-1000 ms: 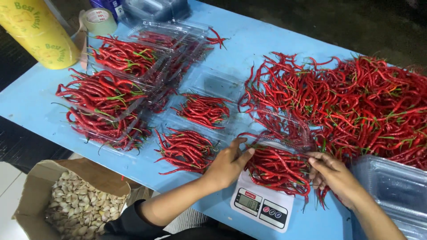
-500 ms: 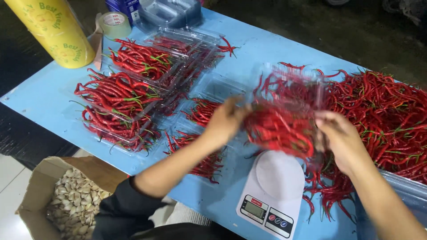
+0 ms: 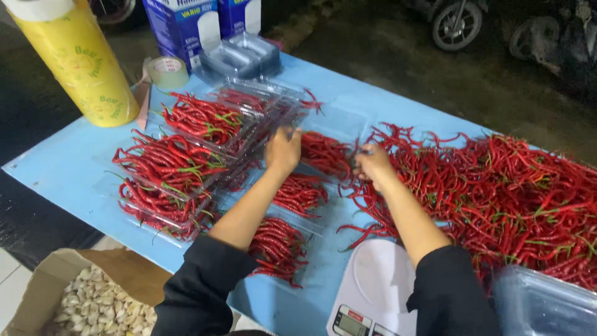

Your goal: Packing red chilies into plastic containers and weighing them on a digital scale

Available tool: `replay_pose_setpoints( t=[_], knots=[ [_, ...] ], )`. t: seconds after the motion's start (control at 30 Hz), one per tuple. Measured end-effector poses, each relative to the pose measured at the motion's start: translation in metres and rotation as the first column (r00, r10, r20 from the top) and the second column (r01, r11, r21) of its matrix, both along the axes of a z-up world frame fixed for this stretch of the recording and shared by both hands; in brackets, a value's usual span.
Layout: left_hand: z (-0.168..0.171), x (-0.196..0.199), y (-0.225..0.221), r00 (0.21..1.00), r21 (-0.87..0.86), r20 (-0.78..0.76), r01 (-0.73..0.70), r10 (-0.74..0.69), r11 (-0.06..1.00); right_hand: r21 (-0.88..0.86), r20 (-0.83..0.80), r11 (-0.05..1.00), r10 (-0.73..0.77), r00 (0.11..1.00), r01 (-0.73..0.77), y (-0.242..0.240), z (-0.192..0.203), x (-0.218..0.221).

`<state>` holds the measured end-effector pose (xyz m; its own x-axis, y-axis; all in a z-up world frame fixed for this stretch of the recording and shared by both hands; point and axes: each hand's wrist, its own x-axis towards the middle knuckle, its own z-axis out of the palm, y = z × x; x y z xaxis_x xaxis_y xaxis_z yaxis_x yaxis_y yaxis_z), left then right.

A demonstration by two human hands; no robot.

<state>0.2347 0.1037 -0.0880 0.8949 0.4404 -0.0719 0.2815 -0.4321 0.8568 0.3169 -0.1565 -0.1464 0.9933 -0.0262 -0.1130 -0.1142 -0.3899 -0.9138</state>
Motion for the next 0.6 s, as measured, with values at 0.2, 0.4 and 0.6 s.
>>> replay_pose_setpoints(
  t=[0.2, 0.4, 0.6],
  knots=[
    [-0.038, 0.011, 0.007, 0.999, 0.087, 0.035, 0.013, -0.016, 0.996, -0.065, -0.048, 0.997, 0.047, 0.998, -0.05, 0.013, -0.004, -0.003],
    [-0.057, 0.011, -0.002, 0.993, 0.442, -0.091, 0.105, -0.072, 0.891, -0.125, 0.034, 0.992, 0.029, 0.999, -0.025, 0.007, 0.002, -0.013],
    [-0.089, 0.023, -0.008, 1.0, 0.619, -0.01, -0.002, 0.011, 0.785, -0.232, 0.073, 0.968, 0.111, 0.991, -0.091, 0.011, -0.003, -0.026]
  ],
)
